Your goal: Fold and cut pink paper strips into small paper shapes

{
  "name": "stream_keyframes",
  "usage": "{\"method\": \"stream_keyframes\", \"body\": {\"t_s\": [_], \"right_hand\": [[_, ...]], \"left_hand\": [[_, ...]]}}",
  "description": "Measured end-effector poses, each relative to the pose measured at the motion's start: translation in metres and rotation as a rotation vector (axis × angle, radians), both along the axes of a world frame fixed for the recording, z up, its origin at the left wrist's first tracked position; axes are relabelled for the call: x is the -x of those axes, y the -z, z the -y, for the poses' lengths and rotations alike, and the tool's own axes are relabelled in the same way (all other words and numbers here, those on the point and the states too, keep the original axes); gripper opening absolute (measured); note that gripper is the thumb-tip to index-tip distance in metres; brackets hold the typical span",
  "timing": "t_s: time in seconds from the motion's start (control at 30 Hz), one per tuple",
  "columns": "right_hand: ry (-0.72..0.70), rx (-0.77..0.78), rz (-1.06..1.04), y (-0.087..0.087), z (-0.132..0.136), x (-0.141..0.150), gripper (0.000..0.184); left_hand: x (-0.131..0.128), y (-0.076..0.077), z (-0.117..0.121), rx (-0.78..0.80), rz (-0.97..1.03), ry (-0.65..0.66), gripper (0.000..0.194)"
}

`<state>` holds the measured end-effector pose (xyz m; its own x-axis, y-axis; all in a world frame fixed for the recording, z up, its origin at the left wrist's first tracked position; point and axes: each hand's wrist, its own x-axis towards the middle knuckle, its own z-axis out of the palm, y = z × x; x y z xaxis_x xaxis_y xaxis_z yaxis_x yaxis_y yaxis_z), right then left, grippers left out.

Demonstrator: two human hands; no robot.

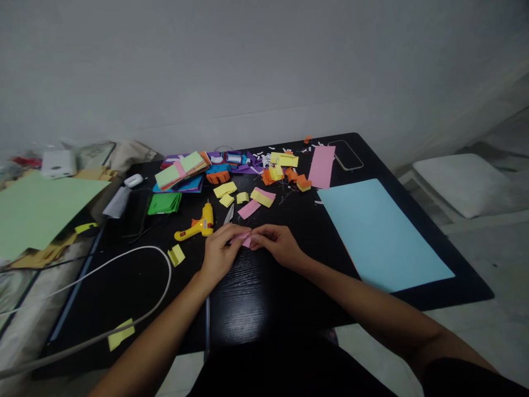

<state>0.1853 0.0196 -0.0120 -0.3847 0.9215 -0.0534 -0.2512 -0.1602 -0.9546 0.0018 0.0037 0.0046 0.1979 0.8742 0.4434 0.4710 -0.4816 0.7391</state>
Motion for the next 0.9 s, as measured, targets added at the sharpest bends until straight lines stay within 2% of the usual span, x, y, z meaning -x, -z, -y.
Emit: {"method": "stream_keyframes", "body": {"t_s": [0.4,0.63,0.9], "right_hand": [[0.014,-0.001,0.014,-0.0007,0.0,0.0006,0.033],[0.035,-0.057,0.067,0.002,0.0036,0.0011,0.026],[0.071,-0.03,0.099,0.0074,0.0019,0.0008,0.022]], "left_hand": [[-0.001,0.0023,0.0003,0.055,-0.021,-0.053,0.011],[-0.0003,0.0048,-0.0004,0.103,-0.007,-0.051,0.01],[-0.0046,-0.0001,0.0019,0.05,-0.034,-0.017,0.011]]}}
